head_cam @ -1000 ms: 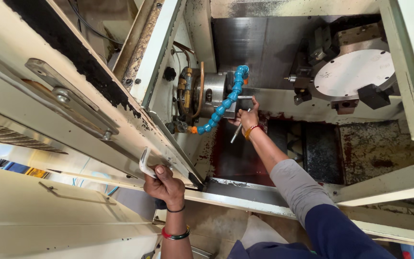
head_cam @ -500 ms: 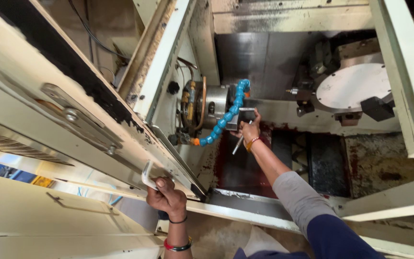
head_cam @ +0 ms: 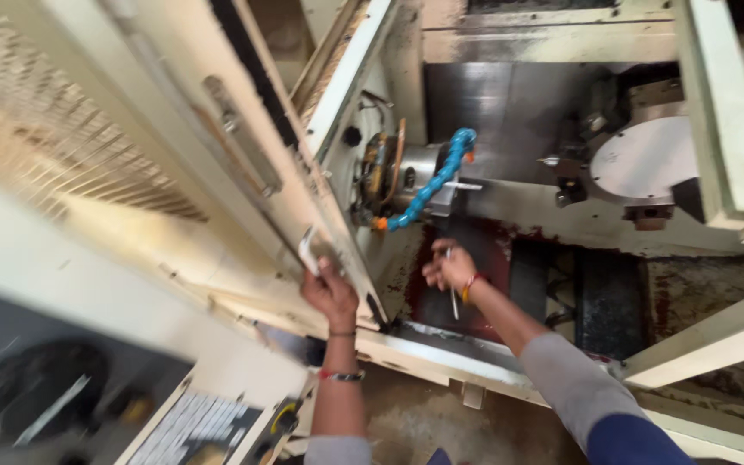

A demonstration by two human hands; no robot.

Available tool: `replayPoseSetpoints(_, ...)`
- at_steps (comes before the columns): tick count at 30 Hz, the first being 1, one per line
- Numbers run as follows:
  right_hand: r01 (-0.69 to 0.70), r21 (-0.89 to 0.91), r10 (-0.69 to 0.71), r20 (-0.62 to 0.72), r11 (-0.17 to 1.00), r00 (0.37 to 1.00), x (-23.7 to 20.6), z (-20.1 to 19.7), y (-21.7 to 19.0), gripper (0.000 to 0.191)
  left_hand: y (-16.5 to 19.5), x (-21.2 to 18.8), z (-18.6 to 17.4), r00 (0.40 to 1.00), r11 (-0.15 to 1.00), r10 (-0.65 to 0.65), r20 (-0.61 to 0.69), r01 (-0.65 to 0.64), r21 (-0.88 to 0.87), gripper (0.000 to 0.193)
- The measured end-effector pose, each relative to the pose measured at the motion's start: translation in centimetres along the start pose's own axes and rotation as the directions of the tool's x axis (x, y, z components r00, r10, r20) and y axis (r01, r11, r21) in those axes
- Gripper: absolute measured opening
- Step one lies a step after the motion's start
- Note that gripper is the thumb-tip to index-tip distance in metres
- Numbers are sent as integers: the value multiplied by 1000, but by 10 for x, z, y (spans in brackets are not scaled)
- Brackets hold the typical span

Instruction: The person repeatedly measures cylindrical metal rods using a dial caliper, then places them into green bins. The person also opens and closes the machine door and wipes the caliper with a yellow cloth between measurements.

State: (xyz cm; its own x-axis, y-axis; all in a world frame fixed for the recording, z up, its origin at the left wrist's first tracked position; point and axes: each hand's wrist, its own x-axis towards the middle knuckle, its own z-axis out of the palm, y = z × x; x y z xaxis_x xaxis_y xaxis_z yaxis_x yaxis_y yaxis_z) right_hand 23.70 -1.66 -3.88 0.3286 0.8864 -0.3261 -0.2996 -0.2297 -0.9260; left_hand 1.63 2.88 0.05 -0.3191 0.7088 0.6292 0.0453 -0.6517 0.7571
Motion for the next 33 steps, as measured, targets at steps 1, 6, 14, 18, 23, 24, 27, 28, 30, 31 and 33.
replayPoseSetpoints(1, 81, -92, -72, 98, 992, 993, -21, 16, 18, 35, -1, 1, -2, 1000, 1000, -6, -6, 6, 26, 36)
replayPoseSetpoints(6, 313, -513, -2, 519, 800, 855, -127, 74, 108, 28, 5, 7, 12, 985, 984, -172, -2, 172, -46, 36)
replayPoseSetpoints(14, 923, -198, -362, 876, 331, 318, -247, 126, 151, 52, 59, 7, 6, 956, 934, -287, 63, 265, 238, 42)
replayPoseSetpoints(18, 838, -474, -100, 852, 271, 514, -286, 156, 141, 64, 78, -2, 11, 948, 923, -299, 109, 258, 286, 45)
replayPoseSetpoints(23, 804, -576, 23, 815, 148, 580, -295, 204, 139, 80, 94, -20, 18, 899, 922, -356, 257, 293, 252, 51)
replayPoseSetpoints(24, 820, -556, 21, 829, 134, 559, -289, 213, 139, 82, 93, -21, 19, 898, 927, -346, 273, 282, 247, 52)
replayPoseSetpoints(27, 887, -408, -147, 884, 218, 443, -289, 224, 133, 87, 104, -38, 25, 872, 924, -366, 326, 299, 240, 53)
replayPoseSetpoints(28, 877, -454, -100, 876, 158, 471, -288, 228, 129, 91, 107, -43, 28, 857, 920, -380, 348, 310, 241, 53)
replayPoseSetpoints(30, 846, -533, -6, 846, 33, 533, -287, 238, 121, 99, 113, -55, 34, 838, 922, -380, 392, 310, 232, 52)
replayPoseSetpoints(31, 837, -548, 52, 836, -2, 547, -287, 238, 116, 97, 116, -61, 38, 826, 923, -381, 415, 313, 225, 52)
replayPoseSetpoints(33, 811, -582, 154, 797, -62, 584, -287, 234, 109, 94, 121, -73, 45, 848, 946, -321, 422, 266, 186, 51)
